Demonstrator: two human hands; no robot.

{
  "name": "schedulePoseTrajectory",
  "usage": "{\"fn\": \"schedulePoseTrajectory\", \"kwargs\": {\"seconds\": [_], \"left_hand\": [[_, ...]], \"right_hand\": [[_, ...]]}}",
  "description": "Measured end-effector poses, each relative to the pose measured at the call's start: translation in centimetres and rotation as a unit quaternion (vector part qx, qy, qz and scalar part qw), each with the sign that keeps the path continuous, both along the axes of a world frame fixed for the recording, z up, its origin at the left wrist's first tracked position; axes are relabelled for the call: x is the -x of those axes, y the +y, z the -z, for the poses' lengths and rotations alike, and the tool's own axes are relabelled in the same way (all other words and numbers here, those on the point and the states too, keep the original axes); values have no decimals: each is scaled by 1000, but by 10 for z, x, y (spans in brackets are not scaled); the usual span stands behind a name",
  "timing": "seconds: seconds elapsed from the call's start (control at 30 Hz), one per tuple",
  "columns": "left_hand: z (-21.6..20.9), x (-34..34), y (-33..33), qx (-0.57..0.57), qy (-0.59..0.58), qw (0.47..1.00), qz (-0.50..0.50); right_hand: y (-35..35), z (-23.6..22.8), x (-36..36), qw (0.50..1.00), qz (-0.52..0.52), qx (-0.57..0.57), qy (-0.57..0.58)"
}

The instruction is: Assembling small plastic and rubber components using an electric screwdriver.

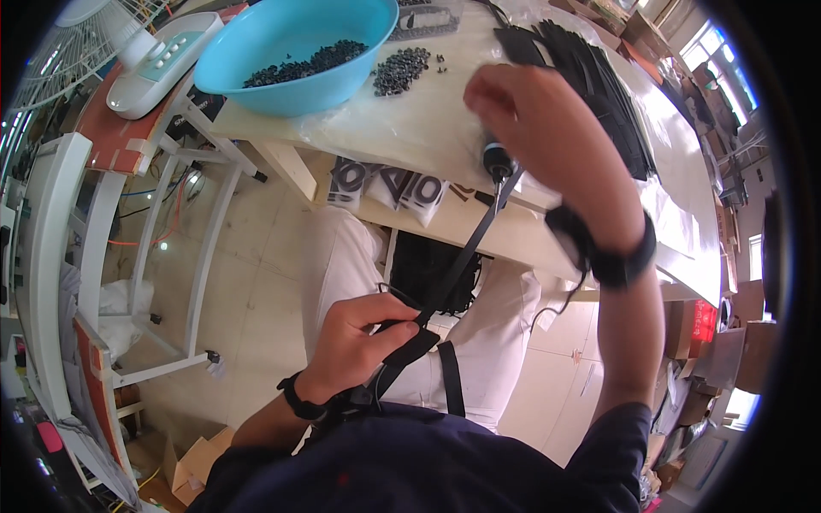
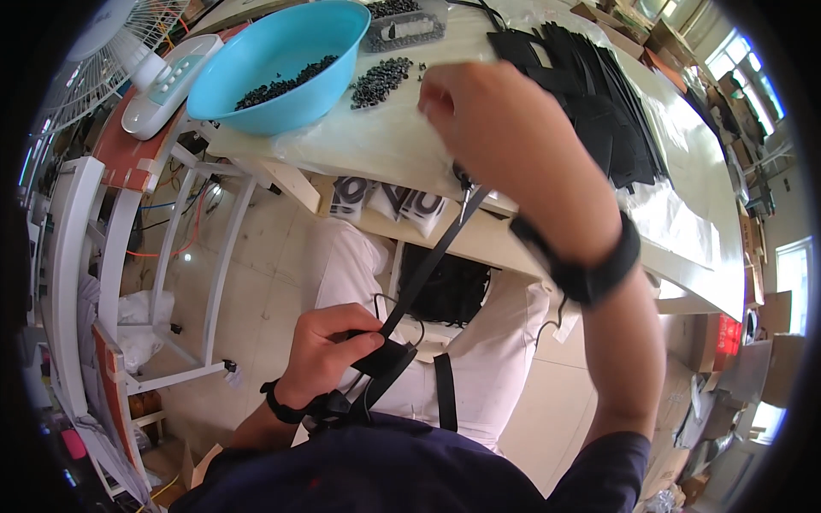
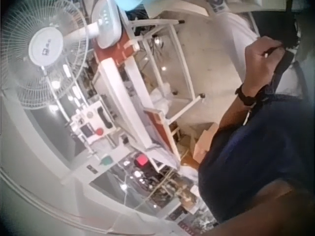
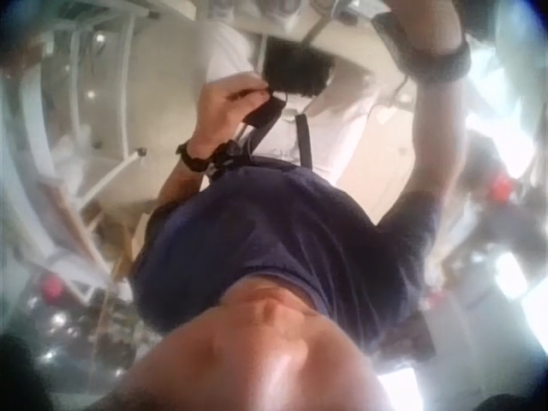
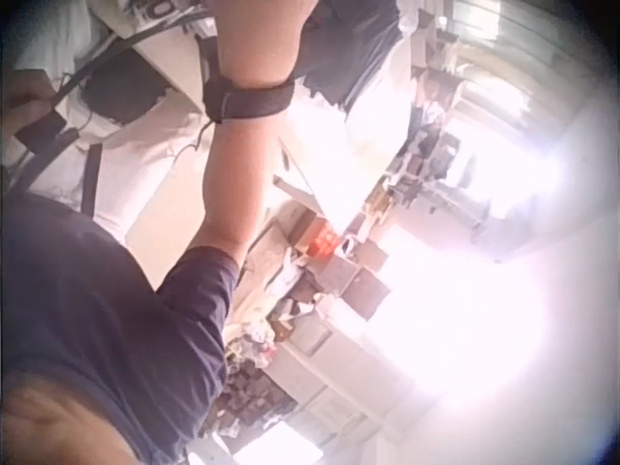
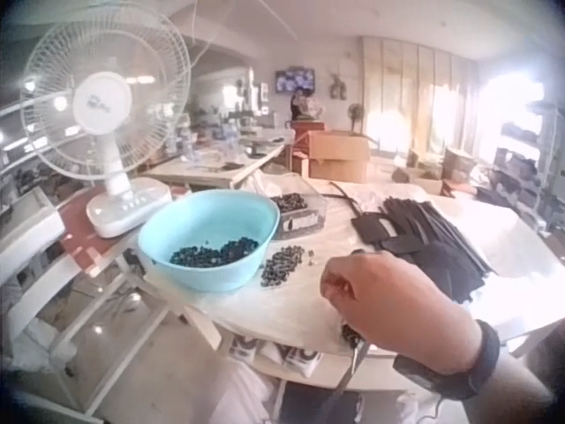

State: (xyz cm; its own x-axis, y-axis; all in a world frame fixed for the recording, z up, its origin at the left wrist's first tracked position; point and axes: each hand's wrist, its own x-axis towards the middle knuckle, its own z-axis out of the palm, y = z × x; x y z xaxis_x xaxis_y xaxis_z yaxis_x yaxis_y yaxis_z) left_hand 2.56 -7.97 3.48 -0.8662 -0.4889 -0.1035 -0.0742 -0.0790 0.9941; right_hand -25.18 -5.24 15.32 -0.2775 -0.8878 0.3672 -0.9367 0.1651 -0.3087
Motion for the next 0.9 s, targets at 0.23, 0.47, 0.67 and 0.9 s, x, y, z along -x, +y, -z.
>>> {"fn": "schedulePoseTrajectory", "kwargs": {"seconds": [0.23,0.47,0.67,0.9], "left_hand": [[6,-17,-7,40,10,998,-40],[7,-17,-22,21,31,999,-38],[4,-15,-20,-41,23,998,-51],[5,-9,-7,-46,97,992,-65]], "right_hand": [[-98,17,87,985,-33,-140,94],[-114,28,92,983,-55,-169,54],[-80,-4,59,993,-51,-44,92],[66,-31,-71,961,-76,-59,-260]]}}
